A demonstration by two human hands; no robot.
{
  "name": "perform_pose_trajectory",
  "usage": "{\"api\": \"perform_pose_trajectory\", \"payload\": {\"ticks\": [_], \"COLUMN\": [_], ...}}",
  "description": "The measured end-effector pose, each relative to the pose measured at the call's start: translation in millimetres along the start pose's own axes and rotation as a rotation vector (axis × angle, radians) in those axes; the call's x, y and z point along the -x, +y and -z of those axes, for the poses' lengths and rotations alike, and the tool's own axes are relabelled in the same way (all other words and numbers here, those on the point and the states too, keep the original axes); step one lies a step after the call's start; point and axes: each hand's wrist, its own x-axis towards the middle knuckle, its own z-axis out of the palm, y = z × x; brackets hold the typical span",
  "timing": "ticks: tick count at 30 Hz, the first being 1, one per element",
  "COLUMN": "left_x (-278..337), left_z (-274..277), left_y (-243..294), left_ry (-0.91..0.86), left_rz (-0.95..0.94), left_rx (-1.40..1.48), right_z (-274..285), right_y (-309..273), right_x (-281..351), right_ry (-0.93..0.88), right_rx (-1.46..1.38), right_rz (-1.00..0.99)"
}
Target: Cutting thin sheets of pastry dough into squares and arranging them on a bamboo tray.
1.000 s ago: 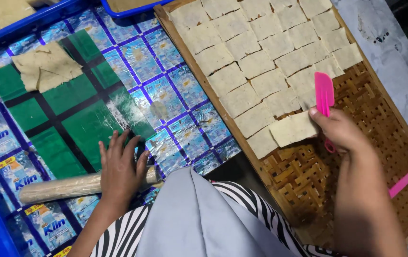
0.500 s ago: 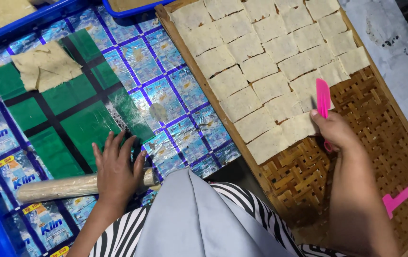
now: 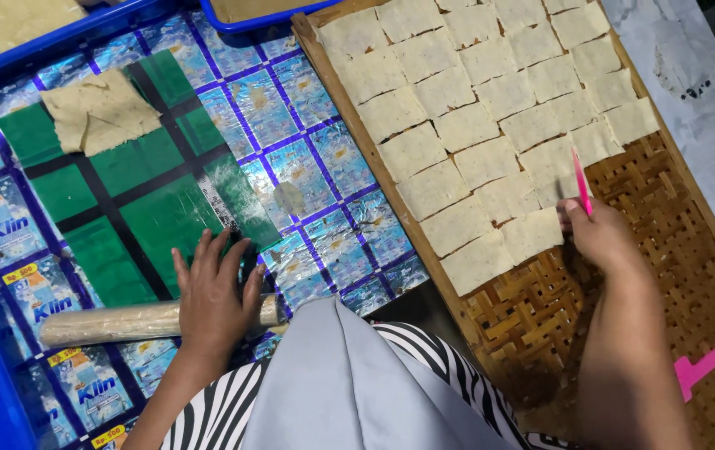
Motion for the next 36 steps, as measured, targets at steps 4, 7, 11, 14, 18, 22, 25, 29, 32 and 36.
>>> {"api": "perform_pose_trajectory", "payload": {"ticks": [4,7,11,14,18,22,25,29,32,36], "left_x": [-3,-1,15,33,62,83,84,85,74,25], "left_z": [11,20,36,57,82,66,61,58,56,71], "left_y": [4,2,-22,-58,-102,-131,-134,-140,-144,-149], "left_ry": [0.020,0.017,0.002,-0.058,-0.208,-0.210,-0.094,-0.093,-0.060,0.036], "left_rz": [-0.018,-0.062,-0.072,-0.044,0.114,0.258,0.254,0.224,0.202,0.162], "left_rx": [0.083,0.082,-0.023,-0.126,-0.290,-0.317,-0.283,-0.228,-0.207,-0.120], "right_z": [13,9,-31,-86,-170,-210,-241,-251,-232,-224], "right_y": [-35,-78,-194,-243,-253,-279,-277,-277,-318,-393], "right_x": [24,54,128,161,160,137,102,79,113,170], "right_ry": [0.043,0.208,-0.006,-0.233,-0.508,-0.479,-0.131,0.179,0.207,-0.191], "right_rx": [0.192,0.166,-0.102,-0.026,0.191,0.292,0.359,0.462,0.455,0.541], "right_rz": [-0.057,0.157,0.313,0.446,0.501,0.602,0.726,0.896,1.019,1.190]}}
